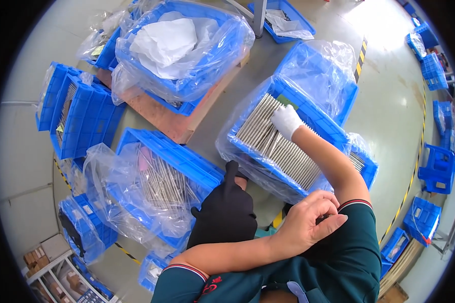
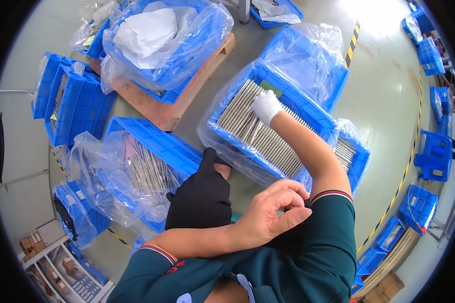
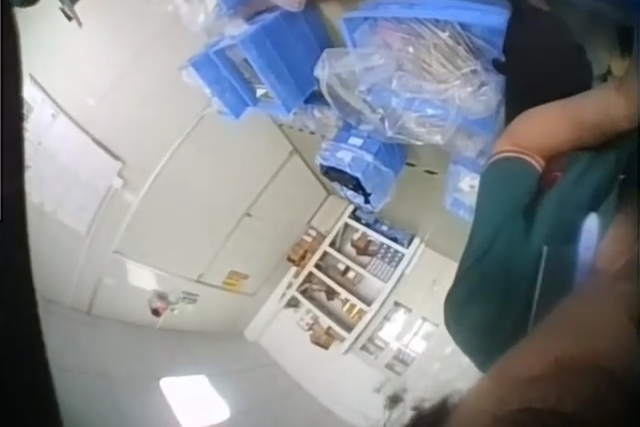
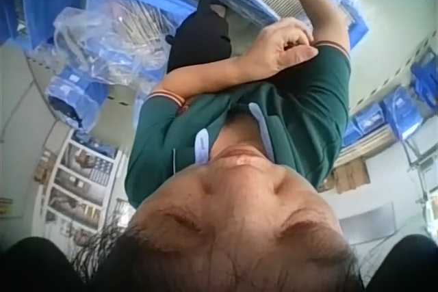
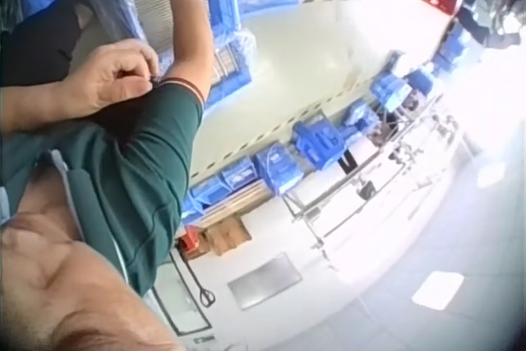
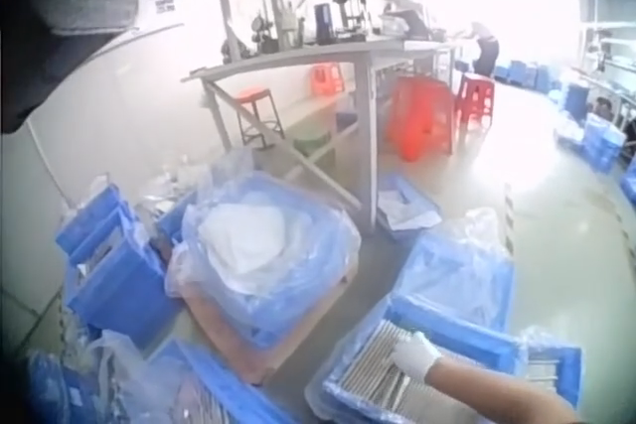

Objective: Sorting and inspecting metal rods from one blue crate to another.

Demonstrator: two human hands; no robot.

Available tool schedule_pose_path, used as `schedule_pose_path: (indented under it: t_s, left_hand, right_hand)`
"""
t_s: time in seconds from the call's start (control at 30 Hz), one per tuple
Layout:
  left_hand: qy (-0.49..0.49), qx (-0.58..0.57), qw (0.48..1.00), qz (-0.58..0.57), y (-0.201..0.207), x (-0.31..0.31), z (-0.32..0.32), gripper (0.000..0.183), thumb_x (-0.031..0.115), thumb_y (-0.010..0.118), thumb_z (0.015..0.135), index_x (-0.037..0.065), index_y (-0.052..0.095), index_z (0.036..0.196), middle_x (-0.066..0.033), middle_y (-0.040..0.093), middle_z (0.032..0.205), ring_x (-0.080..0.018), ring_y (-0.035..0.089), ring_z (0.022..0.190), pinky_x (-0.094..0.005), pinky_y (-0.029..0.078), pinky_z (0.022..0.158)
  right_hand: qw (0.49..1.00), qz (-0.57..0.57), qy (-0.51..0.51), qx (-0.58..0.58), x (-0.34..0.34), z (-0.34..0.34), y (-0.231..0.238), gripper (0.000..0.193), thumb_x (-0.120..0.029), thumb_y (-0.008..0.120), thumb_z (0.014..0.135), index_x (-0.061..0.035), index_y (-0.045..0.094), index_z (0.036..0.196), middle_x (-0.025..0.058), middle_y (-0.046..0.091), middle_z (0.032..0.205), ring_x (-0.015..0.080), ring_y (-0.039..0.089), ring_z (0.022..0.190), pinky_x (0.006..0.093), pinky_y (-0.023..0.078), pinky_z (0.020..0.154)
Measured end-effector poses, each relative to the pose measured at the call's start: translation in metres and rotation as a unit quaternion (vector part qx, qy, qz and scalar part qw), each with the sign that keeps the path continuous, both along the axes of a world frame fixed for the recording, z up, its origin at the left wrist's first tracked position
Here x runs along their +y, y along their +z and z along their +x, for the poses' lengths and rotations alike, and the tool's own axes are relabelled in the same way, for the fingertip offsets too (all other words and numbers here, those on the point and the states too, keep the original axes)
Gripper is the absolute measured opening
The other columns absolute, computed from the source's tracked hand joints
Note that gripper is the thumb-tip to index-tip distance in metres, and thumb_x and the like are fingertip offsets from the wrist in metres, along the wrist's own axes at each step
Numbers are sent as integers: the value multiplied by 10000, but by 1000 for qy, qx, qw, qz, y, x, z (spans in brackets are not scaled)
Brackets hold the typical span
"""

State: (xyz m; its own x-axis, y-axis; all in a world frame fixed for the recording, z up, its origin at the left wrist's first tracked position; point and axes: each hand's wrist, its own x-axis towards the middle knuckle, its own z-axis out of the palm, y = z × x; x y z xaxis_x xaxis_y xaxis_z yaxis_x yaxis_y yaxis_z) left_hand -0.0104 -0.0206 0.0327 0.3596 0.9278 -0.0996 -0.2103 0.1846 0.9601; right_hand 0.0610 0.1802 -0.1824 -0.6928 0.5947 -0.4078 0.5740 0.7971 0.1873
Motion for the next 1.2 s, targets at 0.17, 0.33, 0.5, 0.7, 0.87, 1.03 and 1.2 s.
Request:
schedule_pose_path:
  t_s: [0.17,0.33,0.5,0.7,0.87,1.03,1.2]
  left_hand:
    - [4,2,1000,12,2,-3,3,257,278,610,886,29,568,835,-77,539,989,-143,506,770,-251,418,667]
    - [4,1,1000,11,-1,-8,6,260,278,610,887,25,570,842,-64,537,978,-107,473,707,-227,403,629]
    - [7,-8,1000,9,-5,-9,9,256,273,610,888,22,574,850,-59,540,967,-100,470,703,-224,405,630]
    - [-3,-2,1000,13,-4,-10,10,246,259,610,889,17,577,855,-56,548,953,-102,482,719,-223,412,643]
    - [-23,8,1000,4,-2,-10,12,226,229,606,890,10,577,844,-71,570,915,-152,528,801,-260,430,727]
    - [-22,18,1000,-11,-1,-9,11,211,213,604,888,9,585,843,-73,578,900,-169,538,848,-272,427,768]
    - [-39,18,999,-21,0,-9,14,208,212,599,890,11,587,837,-70,578,905,-166,539,862,-270,427,779]
  right_hand:
    - [967,10,-124,223,-36,40,-4,181,-87,547,750,-61,564,928,140,588,766,319,614,716,423,494,596]
    - [913,0,-221,342,-76,38,-20,246,-167,602,770,-83,531,990,145,565,865,323,595,781,428,498,633]
    - [922,1,-201,330,-72,33,-34,212,-166,639,735,-56,535,883,134,555,836,309,578,800,418,490,652]
    - [928,-1,-164,334,-65,22,-24,173,-170,644,718,-43,538,769,133,560,724,318,585,710,427,482,618]
    - [941,-3,-140,309,-62,16,-28,102,-149,552,800,-49,563,792,133,577,777,301,599,747,413,484,629]
    - [940,-40,-130,313,-57,12,-12,163,-200,572,773,-40,592,794,137,585,812,301,595,774,412,486,685]
    - [948,-47,-46,311,-68,3,-25,92,-142,555,719,-57,590,731,125,570,778,292,585,779,406,481,683]
